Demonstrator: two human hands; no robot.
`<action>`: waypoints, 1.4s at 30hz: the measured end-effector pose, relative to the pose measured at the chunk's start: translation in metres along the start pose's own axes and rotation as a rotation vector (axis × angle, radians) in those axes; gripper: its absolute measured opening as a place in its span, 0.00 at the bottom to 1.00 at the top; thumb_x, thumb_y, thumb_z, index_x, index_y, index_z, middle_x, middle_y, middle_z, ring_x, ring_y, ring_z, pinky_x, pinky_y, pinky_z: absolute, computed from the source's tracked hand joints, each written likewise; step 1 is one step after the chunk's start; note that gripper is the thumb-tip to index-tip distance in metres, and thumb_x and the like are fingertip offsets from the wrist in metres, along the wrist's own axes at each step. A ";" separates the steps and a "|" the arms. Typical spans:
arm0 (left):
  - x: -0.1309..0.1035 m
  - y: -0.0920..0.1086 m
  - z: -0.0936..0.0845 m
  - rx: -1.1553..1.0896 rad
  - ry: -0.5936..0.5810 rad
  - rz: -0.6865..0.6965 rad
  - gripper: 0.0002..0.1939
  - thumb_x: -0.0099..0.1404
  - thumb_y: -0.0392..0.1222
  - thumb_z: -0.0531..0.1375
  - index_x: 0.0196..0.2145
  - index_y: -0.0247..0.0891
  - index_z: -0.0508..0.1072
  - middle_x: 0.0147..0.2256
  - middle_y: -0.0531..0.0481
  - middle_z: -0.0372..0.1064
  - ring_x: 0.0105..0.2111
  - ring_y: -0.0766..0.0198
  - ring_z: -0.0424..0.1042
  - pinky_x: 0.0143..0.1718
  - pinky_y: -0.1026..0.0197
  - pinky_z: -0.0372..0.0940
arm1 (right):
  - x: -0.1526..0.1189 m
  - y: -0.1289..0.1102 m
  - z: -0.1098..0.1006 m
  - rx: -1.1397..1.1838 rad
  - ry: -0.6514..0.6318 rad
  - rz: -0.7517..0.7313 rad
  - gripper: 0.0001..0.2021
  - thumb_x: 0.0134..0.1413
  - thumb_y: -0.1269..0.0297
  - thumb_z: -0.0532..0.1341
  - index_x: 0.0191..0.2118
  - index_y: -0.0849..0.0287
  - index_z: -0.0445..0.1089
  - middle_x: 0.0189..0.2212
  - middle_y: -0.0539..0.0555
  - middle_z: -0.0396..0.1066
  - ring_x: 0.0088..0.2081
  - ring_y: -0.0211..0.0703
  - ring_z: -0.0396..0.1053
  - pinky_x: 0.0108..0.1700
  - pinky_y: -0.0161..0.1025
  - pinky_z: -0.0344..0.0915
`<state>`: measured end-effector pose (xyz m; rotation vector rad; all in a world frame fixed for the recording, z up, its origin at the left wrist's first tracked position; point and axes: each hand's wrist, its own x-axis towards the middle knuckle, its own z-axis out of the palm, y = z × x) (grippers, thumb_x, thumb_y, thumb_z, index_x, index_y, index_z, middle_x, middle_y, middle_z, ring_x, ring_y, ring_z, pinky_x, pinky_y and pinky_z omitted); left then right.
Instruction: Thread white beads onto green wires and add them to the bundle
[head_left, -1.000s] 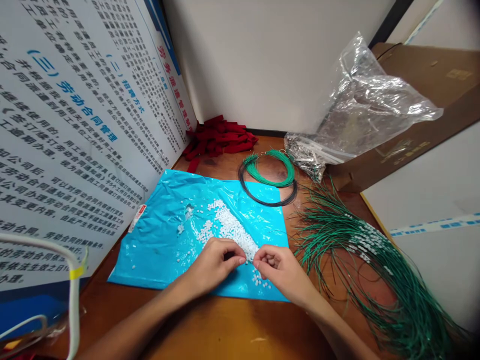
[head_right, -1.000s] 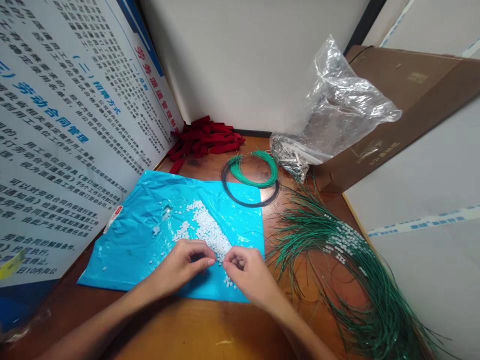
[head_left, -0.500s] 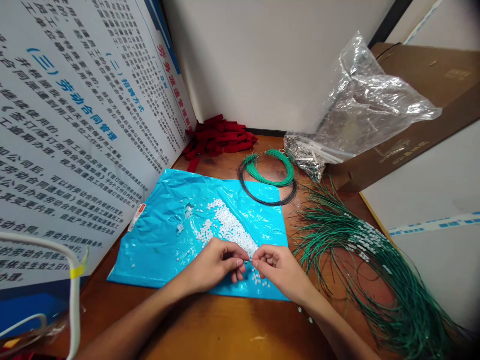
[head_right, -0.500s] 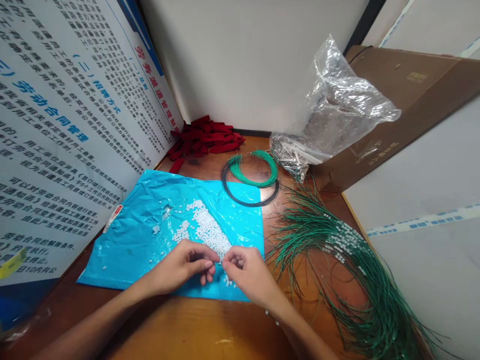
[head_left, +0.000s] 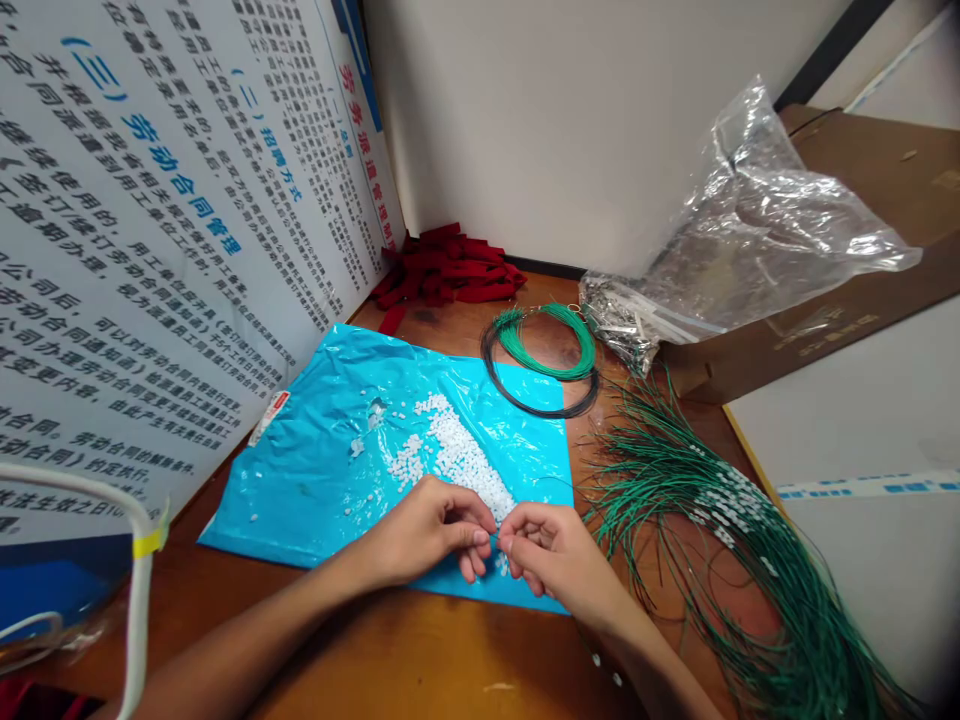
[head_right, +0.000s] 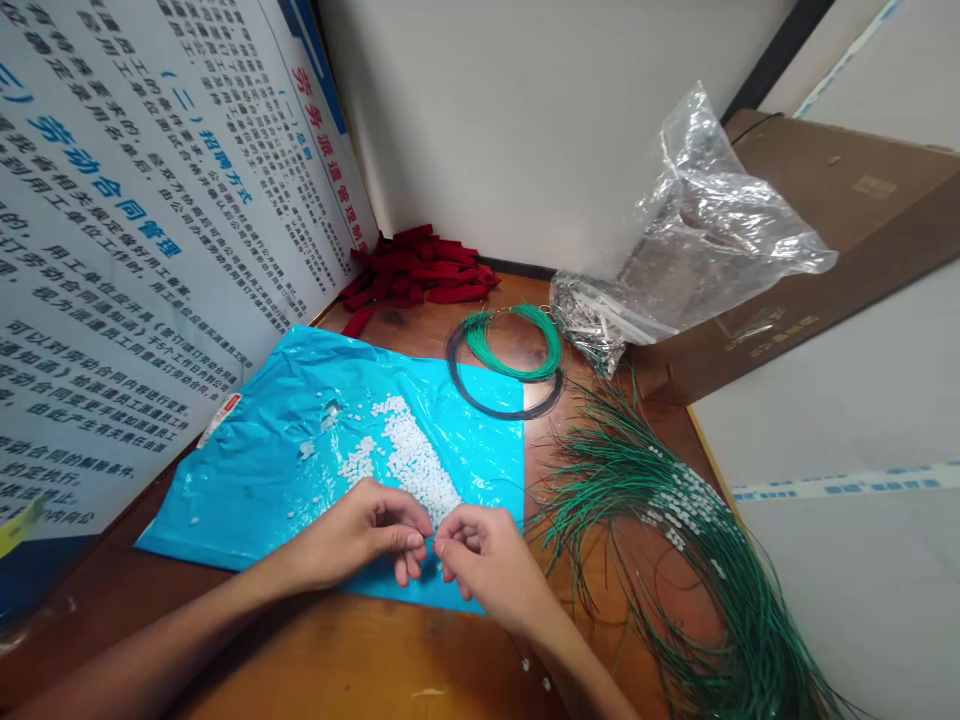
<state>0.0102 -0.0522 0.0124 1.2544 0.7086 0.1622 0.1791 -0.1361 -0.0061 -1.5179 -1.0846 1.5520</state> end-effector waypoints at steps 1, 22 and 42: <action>0.000 0.000 0.000 0.011 0.000 0.003 0.09 0.59 0.40 0.61 0.31 0.30 0.74 0.23 0.46 0.75 0.22 0.63 0.73 0.27 0.61 0.69 | 0.000 -0.001 0.000 0.002 -0.009 0.009 0.06 0.51 0.65 0.58 0.28 0.63 0.66 0.16 0.46 0.64 0.14 0.28 0.57 0.16 0.27 0.52; -0.002 -0.001 0.000 0.413 0.088 0.096 0.08 0.60 0.37 0.56 0.27 0.33 0.73 0.19 0.53 0.70 0.21 0.68 0.67 0.22 0.69 0.57 | 0.002 0.000 0.003 -0.008 0.067 -0.006 0.02 0.47 0.69 0.60 0.29 0.62 0.67 0.19 0.47 0.66 0.17 0.30 0.61 0.16 0.27 0.56; -0.001 -0.005 0.002 0.617 0.094 0.188 0.07 0.56 0.33 0.56 0.26 0.33 0.74 0.22 0.53 0.68 0.23 0.70 0.63 0.24 0.69 0.54 | 0.001 0.003 0.001 -0.026 0.076 -0.015 0.03 0.48 0.69 0.58 0.27 0.62 0.67 0.17 0.47 0.66 0.15 0.30 0.60 0.16 0.28 0.55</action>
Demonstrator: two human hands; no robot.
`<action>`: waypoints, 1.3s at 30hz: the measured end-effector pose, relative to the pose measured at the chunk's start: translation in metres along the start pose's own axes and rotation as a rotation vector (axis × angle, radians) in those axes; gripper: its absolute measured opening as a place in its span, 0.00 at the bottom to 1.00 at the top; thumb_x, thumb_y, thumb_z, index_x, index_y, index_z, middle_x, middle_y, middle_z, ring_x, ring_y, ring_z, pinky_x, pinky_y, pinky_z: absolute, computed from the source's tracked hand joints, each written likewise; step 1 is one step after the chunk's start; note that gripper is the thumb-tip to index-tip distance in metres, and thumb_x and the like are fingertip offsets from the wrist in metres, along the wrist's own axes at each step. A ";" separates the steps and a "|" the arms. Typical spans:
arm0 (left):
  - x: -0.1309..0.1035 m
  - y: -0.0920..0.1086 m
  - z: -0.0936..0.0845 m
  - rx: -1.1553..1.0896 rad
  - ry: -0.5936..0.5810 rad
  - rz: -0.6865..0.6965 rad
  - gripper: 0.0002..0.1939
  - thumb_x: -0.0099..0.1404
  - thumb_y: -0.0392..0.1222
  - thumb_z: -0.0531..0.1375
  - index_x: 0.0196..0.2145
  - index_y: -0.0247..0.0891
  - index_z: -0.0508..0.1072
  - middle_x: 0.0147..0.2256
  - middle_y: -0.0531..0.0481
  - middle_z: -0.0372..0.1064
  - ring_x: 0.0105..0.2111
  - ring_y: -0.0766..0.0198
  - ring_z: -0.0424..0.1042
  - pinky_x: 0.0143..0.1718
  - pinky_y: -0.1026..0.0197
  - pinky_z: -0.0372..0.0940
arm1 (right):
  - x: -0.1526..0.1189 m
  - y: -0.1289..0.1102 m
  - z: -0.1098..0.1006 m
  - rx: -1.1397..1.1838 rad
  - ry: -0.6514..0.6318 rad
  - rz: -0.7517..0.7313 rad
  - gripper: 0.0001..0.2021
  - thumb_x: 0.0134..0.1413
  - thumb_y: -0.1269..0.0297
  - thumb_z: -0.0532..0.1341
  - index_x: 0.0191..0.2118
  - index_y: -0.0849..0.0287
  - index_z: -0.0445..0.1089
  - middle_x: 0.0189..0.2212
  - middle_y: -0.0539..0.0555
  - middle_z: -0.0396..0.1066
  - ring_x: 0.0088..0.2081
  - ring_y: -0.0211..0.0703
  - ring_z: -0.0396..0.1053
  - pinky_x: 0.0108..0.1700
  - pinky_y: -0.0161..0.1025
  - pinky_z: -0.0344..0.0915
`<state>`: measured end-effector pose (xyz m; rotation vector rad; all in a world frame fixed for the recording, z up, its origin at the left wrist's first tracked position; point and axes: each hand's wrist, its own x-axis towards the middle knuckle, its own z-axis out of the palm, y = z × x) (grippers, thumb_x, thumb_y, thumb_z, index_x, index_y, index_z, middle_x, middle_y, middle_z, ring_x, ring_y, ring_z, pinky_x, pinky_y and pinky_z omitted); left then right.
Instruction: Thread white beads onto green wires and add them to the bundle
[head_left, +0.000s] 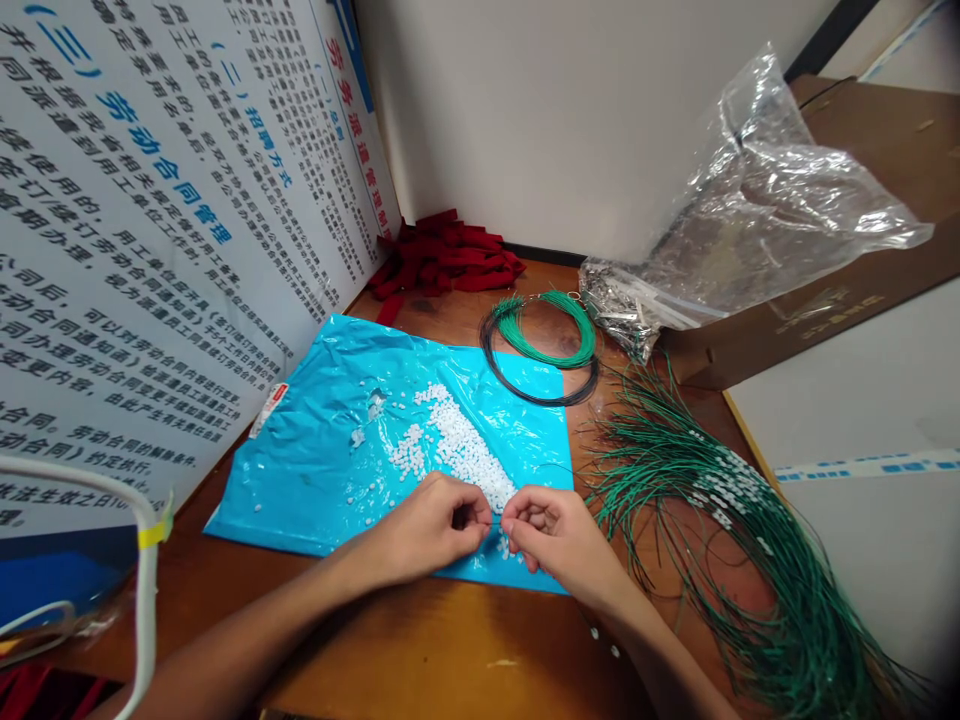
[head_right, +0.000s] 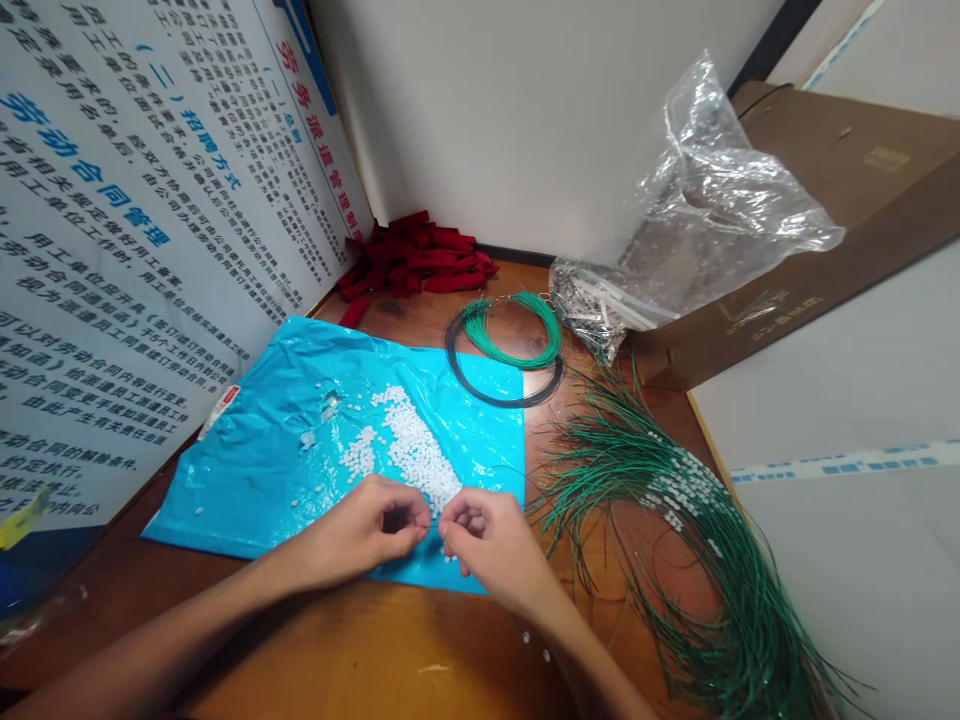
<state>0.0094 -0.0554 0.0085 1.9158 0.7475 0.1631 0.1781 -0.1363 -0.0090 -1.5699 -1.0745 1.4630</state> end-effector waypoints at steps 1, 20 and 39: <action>0.000 0.001 0.000 -0.003 -0.001 -0.004 0.07 0.56 0.33 0.56 0.26 0.33 0.74 0.22 0.52 0.69 0.23 0.69 0.63 0.24 0.69 0.54 | 0.000 0.000 0.000 -0.005 -0.003 -0.007 0.03 0.48 0.70 0.58 0.27 0.62 0.67 0.17 0.47 0.66 0.16 0.30 0.60 0.16 0.28 0.55; 0.002 0.000 0.007 -0.426 0.029 -0.181 0.06 0.57 0.39 0.59 0.29 0.32 0.70 0.20 0.54 0.65 0.20 0.69 0.65 0.22 0.68 0.56 | -0.002 -0.001 0.002 0.064 0.010 -0.014 0.05 0.52 0.67 0.58 0.29 0.62 0.66 0.17 0.46 0.65 0.15 0.29 0.58 0.17 0.28 0.53; 0.002 -0.003 0.008 -0.413 0.062 -0.189 0.05 0.55 0.37 0.60 0.28 0.31 0.71 0.22 0.55 0.63 0.22 0.71 0.60 0.23 0.68 0.54 | -0.002 0.002 0.005 0.096 0.032 -0.052 0.05 0.53 0.67 0.58 0.30 0.62 0.66 0.18 0.47 0.66 0.15 0.29 0.59 0.17 0.27 0.54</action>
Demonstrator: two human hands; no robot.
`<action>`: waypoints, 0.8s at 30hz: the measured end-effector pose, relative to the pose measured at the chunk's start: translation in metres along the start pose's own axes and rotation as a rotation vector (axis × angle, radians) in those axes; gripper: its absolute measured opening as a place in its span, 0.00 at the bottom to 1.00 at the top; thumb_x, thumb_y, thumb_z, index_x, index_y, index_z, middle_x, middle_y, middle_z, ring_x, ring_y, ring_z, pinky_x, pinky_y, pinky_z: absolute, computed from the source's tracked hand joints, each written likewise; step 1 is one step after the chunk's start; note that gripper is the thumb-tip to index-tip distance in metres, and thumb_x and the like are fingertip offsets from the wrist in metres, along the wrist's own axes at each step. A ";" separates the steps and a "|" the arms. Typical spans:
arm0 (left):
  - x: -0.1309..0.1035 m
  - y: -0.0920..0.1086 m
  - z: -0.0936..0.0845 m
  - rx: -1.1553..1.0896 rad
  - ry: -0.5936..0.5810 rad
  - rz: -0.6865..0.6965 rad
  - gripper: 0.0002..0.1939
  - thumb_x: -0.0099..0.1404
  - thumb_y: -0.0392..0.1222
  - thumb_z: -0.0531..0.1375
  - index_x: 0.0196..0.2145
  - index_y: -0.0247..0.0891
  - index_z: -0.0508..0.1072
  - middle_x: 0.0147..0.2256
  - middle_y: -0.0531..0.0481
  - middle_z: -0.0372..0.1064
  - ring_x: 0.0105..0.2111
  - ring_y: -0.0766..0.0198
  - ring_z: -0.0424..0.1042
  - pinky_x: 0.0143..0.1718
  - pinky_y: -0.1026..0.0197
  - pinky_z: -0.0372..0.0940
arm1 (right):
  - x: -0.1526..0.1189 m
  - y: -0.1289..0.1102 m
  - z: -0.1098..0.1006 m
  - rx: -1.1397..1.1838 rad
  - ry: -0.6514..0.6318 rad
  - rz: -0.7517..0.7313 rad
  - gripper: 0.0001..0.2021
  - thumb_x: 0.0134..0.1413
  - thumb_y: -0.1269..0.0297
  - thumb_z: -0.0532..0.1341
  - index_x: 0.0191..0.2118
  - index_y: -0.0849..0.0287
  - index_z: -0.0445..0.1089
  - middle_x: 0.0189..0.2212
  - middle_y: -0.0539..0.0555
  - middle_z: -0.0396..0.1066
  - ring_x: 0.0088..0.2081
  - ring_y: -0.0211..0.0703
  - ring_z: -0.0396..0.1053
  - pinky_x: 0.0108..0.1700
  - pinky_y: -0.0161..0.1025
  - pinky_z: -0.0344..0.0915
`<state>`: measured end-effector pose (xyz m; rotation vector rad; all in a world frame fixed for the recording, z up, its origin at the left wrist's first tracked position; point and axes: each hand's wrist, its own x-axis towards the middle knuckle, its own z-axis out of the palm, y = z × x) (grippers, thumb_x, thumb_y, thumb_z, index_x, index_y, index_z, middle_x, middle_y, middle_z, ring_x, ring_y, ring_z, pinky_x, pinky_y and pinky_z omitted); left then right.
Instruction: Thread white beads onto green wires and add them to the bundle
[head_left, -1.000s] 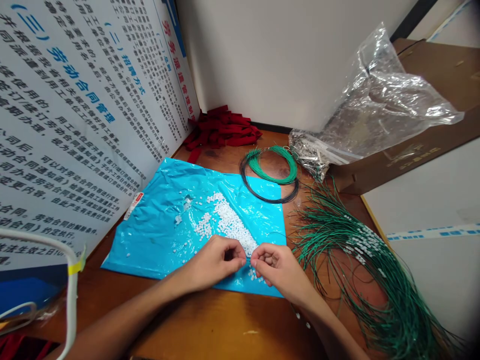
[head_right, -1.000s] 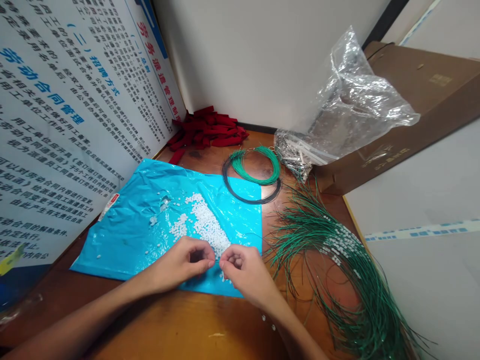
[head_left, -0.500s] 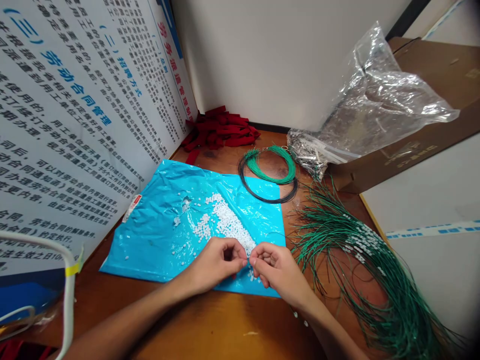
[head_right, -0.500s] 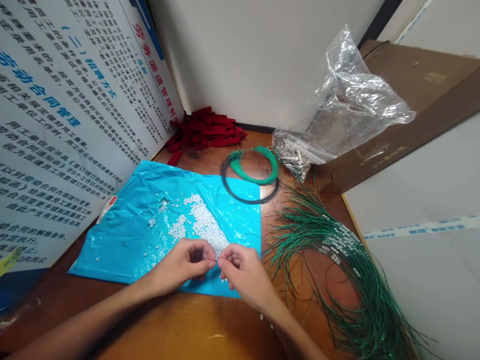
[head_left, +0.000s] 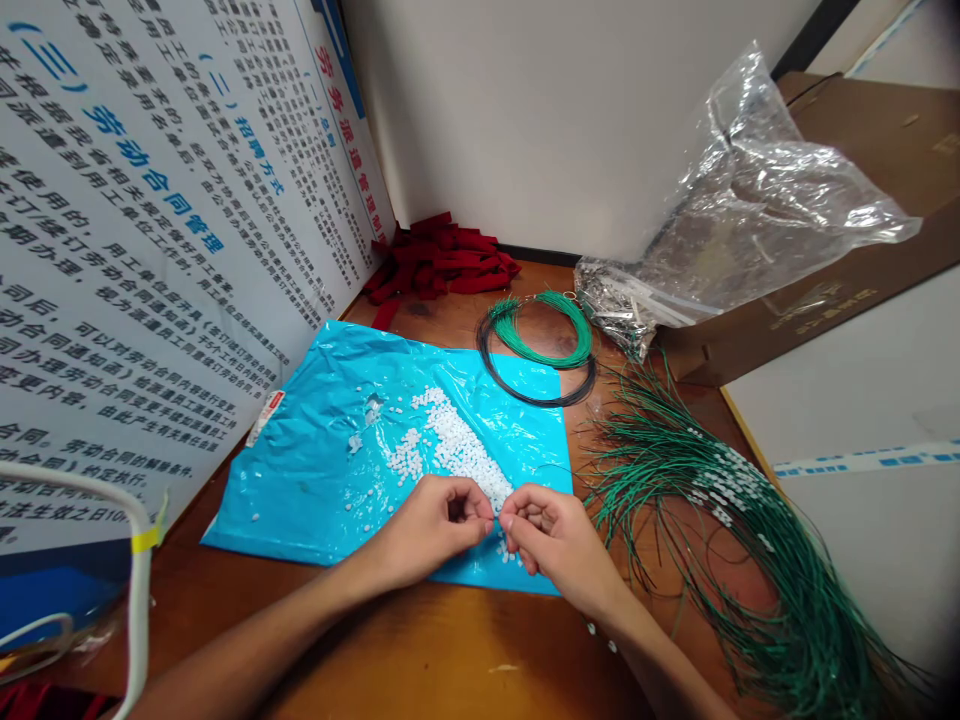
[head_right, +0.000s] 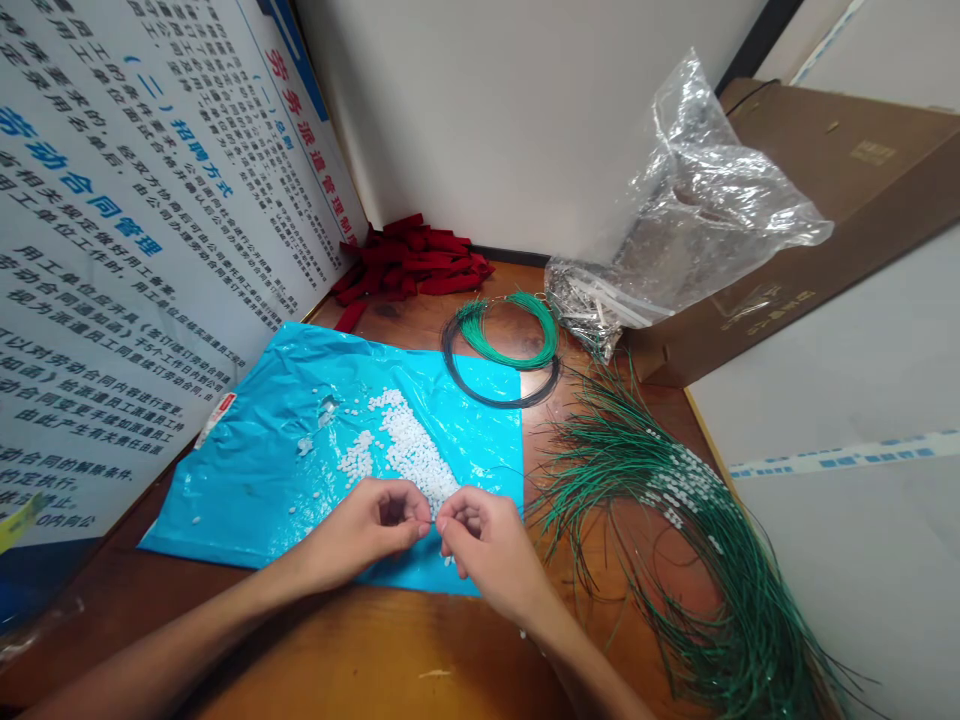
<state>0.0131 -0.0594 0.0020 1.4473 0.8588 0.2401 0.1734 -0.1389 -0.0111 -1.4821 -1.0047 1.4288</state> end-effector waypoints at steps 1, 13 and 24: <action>0.000 0.000 0.000 -0.008 0.000 -0.010 0.05 0.56 0.38 0.60 0.28 0.32 0.71 0.21 0.55 0.63 0.21 0.71 0.61 0.23 0.68 0.54 | 0.000 0.000 0.000 -0.001 0.004 0.000 0.05 0.53 0.67 0.58 0.29 0.62 0.66 0.18 0.47 0.66 0.15 0.29 0.59 0.17 0.27 0.54; -0.002 0.006 0.001 -0.051 0.020 -0.038 0.06 0.56 0.38 0.60 0.27 0.32 0.71 0.19 0.56 0.63 0.19 0.71 0.63 0.21 0.68 0.55 | 0.001 -0.001 0.002 -0.052 0.021 -0.008 0.02 0.49 0.70 0.59 0.29 0.63 0.67 0.18 0.46 0.64 0.17 0.30 0.59 0.17 0.27 0.56; 0.001 0.001 -0.001 -0.157 -0.030 -0.099 0.10 0.54 0.42 0.63 0.28 0.32 0.70 0.17 0.57 0.61 0.16 0.71 0.63 0.17 0.70 0.53 | -0.001 -0.007 0.004 0.001 0.037 0.035 0.05 0.49 0.66 0.60 0.29 0.62 0.66 0.17 0.47 0.65 0.15 0.30 0.58 0.16 0.28 0.54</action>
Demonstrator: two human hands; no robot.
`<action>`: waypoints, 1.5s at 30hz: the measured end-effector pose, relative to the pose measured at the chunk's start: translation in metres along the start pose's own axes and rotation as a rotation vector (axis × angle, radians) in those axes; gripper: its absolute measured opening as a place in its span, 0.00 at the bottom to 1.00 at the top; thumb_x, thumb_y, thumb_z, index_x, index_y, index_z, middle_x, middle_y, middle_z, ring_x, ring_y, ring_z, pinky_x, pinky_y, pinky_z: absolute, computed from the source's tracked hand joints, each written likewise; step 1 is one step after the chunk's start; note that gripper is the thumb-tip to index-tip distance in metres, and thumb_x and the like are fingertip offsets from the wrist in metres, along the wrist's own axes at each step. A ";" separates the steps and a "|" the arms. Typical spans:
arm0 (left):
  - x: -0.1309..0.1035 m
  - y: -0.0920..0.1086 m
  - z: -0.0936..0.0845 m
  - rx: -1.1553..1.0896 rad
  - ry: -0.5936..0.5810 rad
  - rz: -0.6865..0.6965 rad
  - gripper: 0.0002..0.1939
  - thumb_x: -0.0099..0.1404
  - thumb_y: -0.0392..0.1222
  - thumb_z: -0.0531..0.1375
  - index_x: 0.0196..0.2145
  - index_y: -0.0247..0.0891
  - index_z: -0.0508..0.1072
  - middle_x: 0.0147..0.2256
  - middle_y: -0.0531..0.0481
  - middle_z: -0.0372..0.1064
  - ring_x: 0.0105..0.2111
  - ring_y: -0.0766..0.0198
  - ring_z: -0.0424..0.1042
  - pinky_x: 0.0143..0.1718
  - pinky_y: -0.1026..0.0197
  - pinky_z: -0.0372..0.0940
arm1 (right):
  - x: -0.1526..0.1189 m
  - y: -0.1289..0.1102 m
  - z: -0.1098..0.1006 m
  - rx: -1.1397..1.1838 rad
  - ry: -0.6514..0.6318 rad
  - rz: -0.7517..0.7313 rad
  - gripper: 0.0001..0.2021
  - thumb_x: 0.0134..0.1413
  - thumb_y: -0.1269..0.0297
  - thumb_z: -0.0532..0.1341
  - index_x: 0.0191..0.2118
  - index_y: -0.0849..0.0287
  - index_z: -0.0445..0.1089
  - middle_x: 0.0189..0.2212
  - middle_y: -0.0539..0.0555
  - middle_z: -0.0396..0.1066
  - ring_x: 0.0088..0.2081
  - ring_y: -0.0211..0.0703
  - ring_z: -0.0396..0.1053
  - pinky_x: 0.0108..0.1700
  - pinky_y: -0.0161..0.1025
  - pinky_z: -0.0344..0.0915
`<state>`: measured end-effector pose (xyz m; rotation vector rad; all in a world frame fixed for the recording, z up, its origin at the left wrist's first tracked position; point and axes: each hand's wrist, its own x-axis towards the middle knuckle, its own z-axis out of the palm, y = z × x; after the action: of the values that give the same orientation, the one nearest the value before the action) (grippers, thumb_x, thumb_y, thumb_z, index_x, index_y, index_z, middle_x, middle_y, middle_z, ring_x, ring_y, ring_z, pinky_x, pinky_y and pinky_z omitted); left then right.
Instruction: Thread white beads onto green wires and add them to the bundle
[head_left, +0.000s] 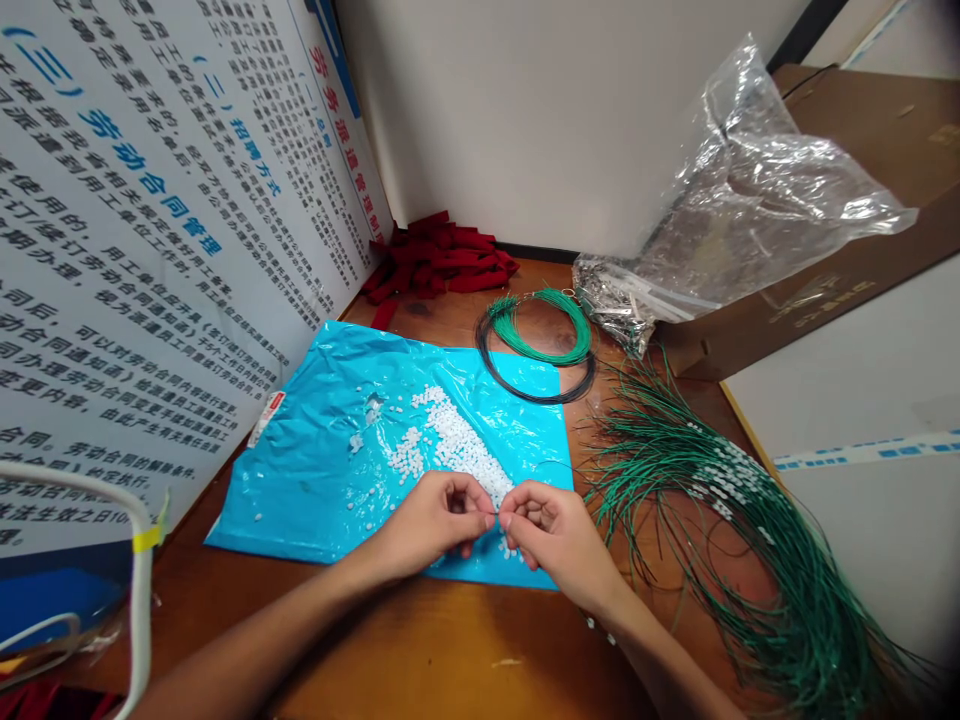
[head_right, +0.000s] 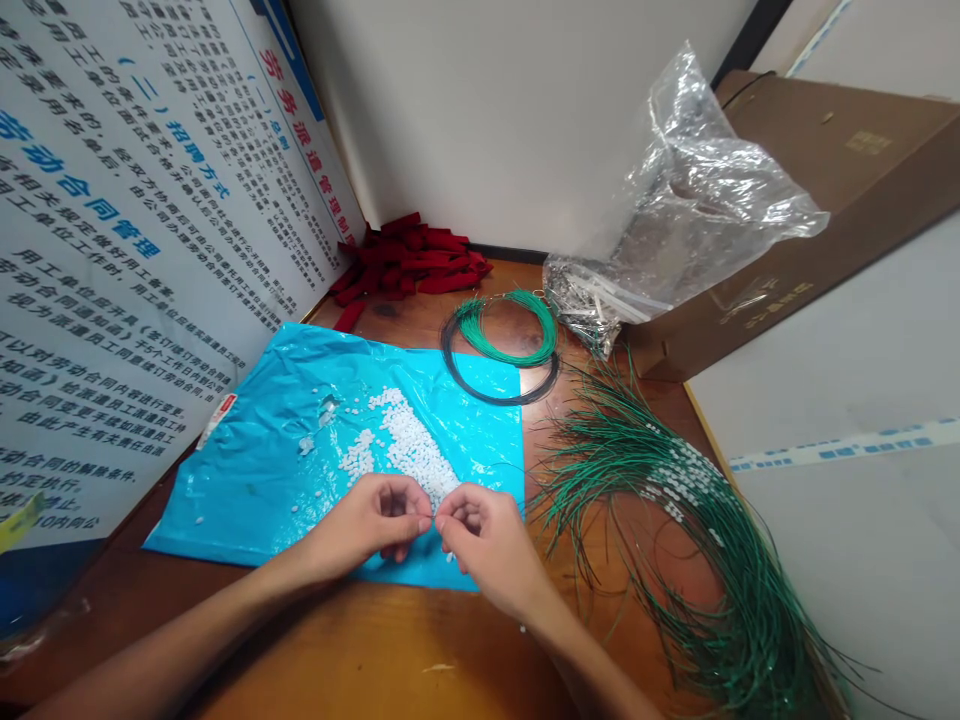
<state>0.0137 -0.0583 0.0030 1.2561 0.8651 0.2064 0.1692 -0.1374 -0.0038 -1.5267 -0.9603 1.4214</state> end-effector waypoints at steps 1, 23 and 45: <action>0.000 0.001 0.000 -0.006 0.006 -0.003 0.10 0.54 0.42 0.63 0.28 0.32 0.70 0.17 0.57 0.61 0.16 0.71 0.63 0.17 0.70 0.53 | 0.000 0.000 0.000 0.006 0.002 -0.001 0.05 0.49 0.66 0.60 0.29 0.62 0.66 0.17 0.47 0.65 0.15 0.30 0.58 0.16 0.28 0.54; -0.002 0.003 -0.004 0.364 0.098 0.196 0.08 0.59 0.41 0.59 0.27 0.34 0.74 0.22 0.51 0.70 0.23 0.66 0.67 0.26 0.66 0.60 | 0.005 0.006 0.000 -0.162 -0.003 -0.136 0.03 0.49 0.72 0.57 0.27 0.61 0.67 0.18 0.47 0.64 0.20 0.32 0.60 0.21 0.29 0.54; -0.001 0.005 0.002 0.109 -0.001 0.054 0.10 0.58 0.43 0.61 0.30 0.31 0.72 0.21 0.50 0.71 0.18 0.67 0.68 0.23 0.64 0.63 | 0.003 0.004 -0.002 -0.216 0.006 -0.159 0.04 0.48 0.73 0.57 0.27 0.61 0.69 0.18 0.47 0.65 0.20 0.32 0.59 0.21 0.29 0.52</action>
<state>0.0159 -0.0588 0.0077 1.3816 0.8514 0.2039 0.1715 -0.1367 -0.0088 -1.5687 -1.2361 1.2320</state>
